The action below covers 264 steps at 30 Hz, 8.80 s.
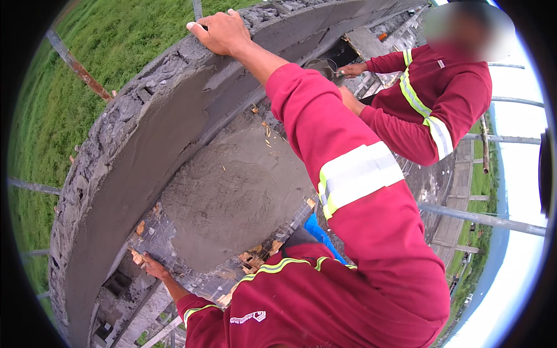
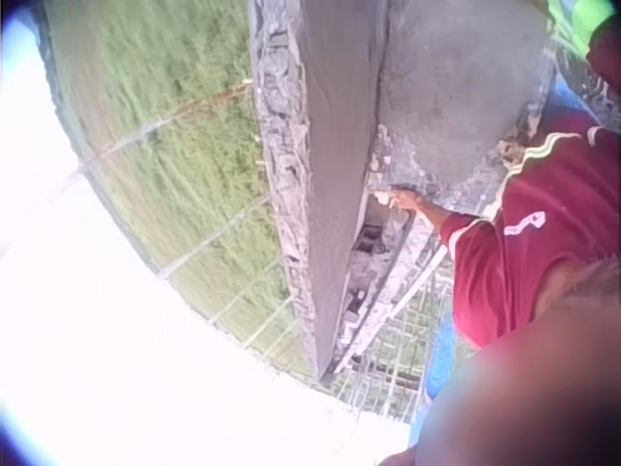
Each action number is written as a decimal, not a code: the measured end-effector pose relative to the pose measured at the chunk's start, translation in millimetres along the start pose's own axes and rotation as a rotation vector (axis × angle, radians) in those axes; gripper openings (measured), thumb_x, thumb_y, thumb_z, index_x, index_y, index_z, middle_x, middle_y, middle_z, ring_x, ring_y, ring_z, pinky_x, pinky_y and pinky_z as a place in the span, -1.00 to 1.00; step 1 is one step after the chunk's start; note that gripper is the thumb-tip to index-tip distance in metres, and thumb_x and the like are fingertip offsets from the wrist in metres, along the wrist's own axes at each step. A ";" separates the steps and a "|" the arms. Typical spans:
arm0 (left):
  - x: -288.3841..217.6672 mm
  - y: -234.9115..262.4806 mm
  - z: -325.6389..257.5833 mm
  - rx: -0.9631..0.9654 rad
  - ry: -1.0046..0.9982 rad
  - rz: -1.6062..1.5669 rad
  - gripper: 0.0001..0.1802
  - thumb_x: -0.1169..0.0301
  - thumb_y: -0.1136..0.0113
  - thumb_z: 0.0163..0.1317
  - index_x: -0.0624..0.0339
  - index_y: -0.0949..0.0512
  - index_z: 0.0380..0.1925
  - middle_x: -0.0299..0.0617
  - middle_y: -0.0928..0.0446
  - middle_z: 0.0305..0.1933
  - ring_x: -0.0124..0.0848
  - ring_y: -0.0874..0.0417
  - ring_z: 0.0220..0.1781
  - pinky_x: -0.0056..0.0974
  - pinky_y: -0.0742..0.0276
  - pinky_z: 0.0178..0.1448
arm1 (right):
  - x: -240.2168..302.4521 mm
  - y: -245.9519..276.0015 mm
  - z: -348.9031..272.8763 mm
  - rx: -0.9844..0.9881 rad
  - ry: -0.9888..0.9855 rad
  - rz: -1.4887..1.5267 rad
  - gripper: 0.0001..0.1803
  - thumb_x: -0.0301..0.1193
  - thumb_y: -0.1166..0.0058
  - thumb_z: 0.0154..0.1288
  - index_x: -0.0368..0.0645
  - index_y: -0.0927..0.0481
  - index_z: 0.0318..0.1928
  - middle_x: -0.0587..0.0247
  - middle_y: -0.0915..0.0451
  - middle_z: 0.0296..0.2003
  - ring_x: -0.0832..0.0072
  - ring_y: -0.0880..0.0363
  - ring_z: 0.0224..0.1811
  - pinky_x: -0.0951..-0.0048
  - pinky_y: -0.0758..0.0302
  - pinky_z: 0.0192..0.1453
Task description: The person smooths wet concrete on a curved wall using a trowel and a float. They repeatedly scrape and level the surface, moving along the wall while a coworker works nearby.
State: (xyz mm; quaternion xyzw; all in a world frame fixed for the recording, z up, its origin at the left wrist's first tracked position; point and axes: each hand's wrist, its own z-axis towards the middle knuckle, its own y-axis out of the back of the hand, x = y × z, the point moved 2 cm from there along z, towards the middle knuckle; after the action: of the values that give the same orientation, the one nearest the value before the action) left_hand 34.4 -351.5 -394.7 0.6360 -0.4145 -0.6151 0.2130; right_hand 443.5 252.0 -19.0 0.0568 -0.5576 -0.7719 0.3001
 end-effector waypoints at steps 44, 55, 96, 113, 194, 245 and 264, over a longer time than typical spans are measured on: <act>1.2 -2.9 -12.1 0.054 -0.046 -0.307 -0.39 0.00 -0.25 0.34 0.48 -0.63 -0.05 0.00 -0.70 -0.07 -0.13 -0.64 -0.01 -0.14 -0.42 0.21 | -3.6 4.6 5.3 -0.027 0.036 -0.015 -0.42 0.09 0.23 0.50 -0.07 -0.71 -0.07 -0.12 -0.68 -0.16 -0.11 -0.62 -0.02 0.03 -0.43 0.14; 24.3 -13.4 11.1 -0.018 -0.124 -0.183 -0.18 -0.19 -0.17 0.31 0.44 -0.58 0.15 0.17 -0.63 0.15 -0.04 -0.61 0.16 -0.09 -0.39 0.32 | 12.2 15.5 -5.2 -0.120 0.036 0.061 -0.48 -0.01 0.15 0.47 -0.12 -0.75 -0.25 -0.12 -0.71 -0.22 -0.12 -0.63 -0.06 -0.09 -0.37 0.32; 28.0 -13.6 15.9 -0.043 -0.132 -0.132 -0.26 -0.02 -0.24 0.36 0.42 -0.46 0.28 0.08 -0.51 0.33 -0.06 -0.53 0.29 -0.07 -0.34 0.37 | 10.2 13.4 -4.0 -0.095 0.061 0.129 -0.47 -0.01 0.15 0.47 -0.13 -0.75 -0.31 -0.12 -0.71 -0.25 -0.12 -0.63 -0.07 -0.17 -0.30 0.36; -0.8 -2.6 3.7 0.077 -0.119 0.021 -0.12 -0.21 -0.15 0.31 0.54 -0.54 0.15 0.32 -0.55 0.22 0.15 -0.55 0.22 0.03 -0.35 0.37 | 0.8 -0.9 0.1 -0.016 -0.019 -0.004 -0.37 0.12 0.29 0.51 0.02 -0.69 0.16 -0.01 -0.72 -0.05 0.10 -0.61 0.14 -0.03 -0.10 0.54; -17.2 1.2 -18.0 0.084 0.041 -0.328 -0.36 0.06 -0.26 0.37 0.45 -0.53 0.19 0.02 -0.58 0.25 -0.13 -0.54 0.25 -0.18 -0.30 0.40 | 13.4 14.1 -1.2 -0.092 0.075 0.061 -0.47 -0.04 0.15 0.49 -0.26 -0.67 -0.28 -0.22 -0.65 -0.30 -0.18 -0.61 -0.20 0.00 -0.46 -0.08; 0.9 -4.6 -2.4 0.025 -0.043 -0.074 -0.11 -0.21 -0.15 0.32 0.51 -0.48 0.24 0.23 -0.53 0.27 0.09 -0.53 0.29 -0.04 -0.33 0.39 | 14.6 16.8 -5.6 -0.120 0.078 0.081 -0.47 -0.04 0.21 0.50 -0.15 -0.72 -0.27 -0.11 -0.70 -0.17 -0.11 -0.61 0.00 -0.19 -0.28 0.36; -2.4 -3.8 -5.1 0.046 -0.034 -0.035 -0.22 -0.14 -0.15 0.37 0.52 -0.59 0.09 0.28 -0.62 0.12 0.11 -0.62 0.13 0.01 -0.40 0.28 | 6.8 9.6 -3.9 -0.031 0.005 0.062 -0.35 0.21 0.26 0.48 0.07 -0.73 0.10 -0.01 -0.73 -0.11 0.07 -0.63 0.09 -0.08 -0.10 0.55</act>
State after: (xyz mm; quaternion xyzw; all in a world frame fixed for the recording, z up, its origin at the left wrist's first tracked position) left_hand 40.5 -348.7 -395.4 0.6373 -0.4210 -0.6197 0.1804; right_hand 443.4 243.3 -10.2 0.0367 -0.5463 -0.7707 0.3260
